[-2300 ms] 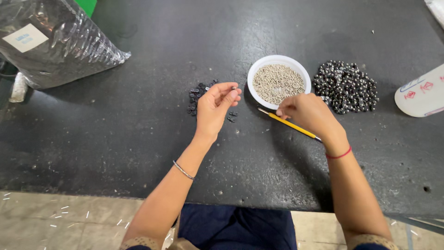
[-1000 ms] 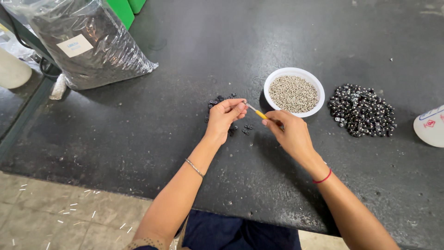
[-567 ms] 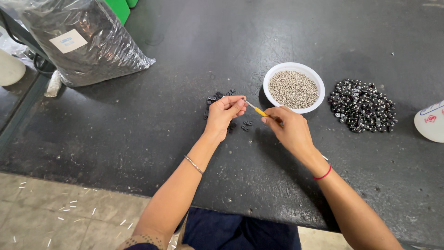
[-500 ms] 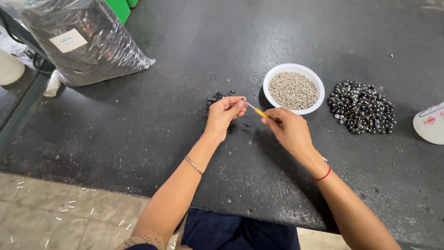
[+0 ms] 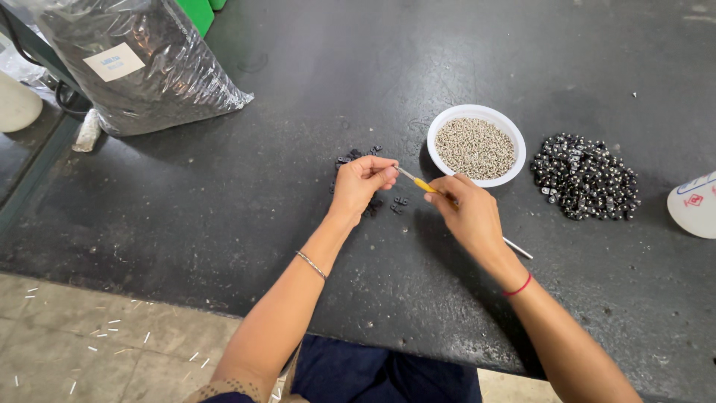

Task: The person repeatedly picks small black plastic parts and silver pins from a table, inserts the pins into the parts by hand, and uses a yellow-handled tool to press or adjust the pins. Completed units are placed into a growing pile on the table.

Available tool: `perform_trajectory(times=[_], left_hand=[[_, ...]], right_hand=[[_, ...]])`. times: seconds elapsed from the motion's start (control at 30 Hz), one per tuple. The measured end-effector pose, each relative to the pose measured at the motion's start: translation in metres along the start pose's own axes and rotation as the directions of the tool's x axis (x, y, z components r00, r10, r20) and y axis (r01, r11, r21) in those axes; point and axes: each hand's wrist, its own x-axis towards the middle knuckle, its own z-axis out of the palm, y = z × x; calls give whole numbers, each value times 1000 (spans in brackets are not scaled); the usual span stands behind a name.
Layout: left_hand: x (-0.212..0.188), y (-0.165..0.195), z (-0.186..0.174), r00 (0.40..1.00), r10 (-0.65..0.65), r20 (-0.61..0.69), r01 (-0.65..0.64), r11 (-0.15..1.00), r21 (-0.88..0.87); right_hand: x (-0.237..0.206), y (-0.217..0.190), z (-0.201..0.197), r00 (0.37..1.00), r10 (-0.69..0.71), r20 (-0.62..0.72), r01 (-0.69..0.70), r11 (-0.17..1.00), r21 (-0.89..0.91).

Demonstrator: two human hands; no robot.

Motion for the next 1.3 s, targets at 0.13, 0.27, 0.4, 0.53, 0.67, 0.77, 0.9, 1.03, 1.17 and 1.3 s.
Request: perform_trajectory(times=[0.13, 0.27, 0.4, 0.53, 0.67, 0.77, 0.9, 1.03, 1.17, 1.3], left_hand=[[6, -13, -7, 1000, 12, -1, -12, 997, 74], [8, -18, -6, 1000, 27, -8, -26, 997, 67], [5, -14, -4, 1000, 24, -15, -23, 997, 69], [1, -10, -3, 998, 58, 30, -61, 993, 98], [-5, -12, 6, 992, 74, 106, -81, 995, 65], [-9, -15, 12, 987, 72, 142, -79, 996, 45], [-10, -16, 13, 988, 71, 138, -75, 997, 23], [-10, -17, 11, 986, 92, 137, -88, 995, -34], [-13, -17, 11, 984, 84, 158, -88, 996, 18], [-12, -16, 12, 986, 41, 163, -57, 994, 95]], right_hand=[[-1, 8, 8, 996, -85, -37, 85, 996, -16], [1, 14, 16, 1000, -10, -1, 10, 998, 67], [1, 16, 19, 1000, 0, 7, 0, 998, 69], [-4, 18, 18, 999, 33, 7, -33, 997, 72], [-14, 17, 14, 986, 153, 68, -155, 988, 26], [-22, 13, 11, 960, 263, 98, -259, 965, -51], [-29, 8, 11, 1000, 27, -1, -27, 999, 43], [-33, 15, 11, 995, -54, -85, 64, 990, 122], [-41, 24, 14, 975, -85, -203, 99, 993, 58], [-38, 28, 18, 986, 140, -88, -140, 990, 2]])
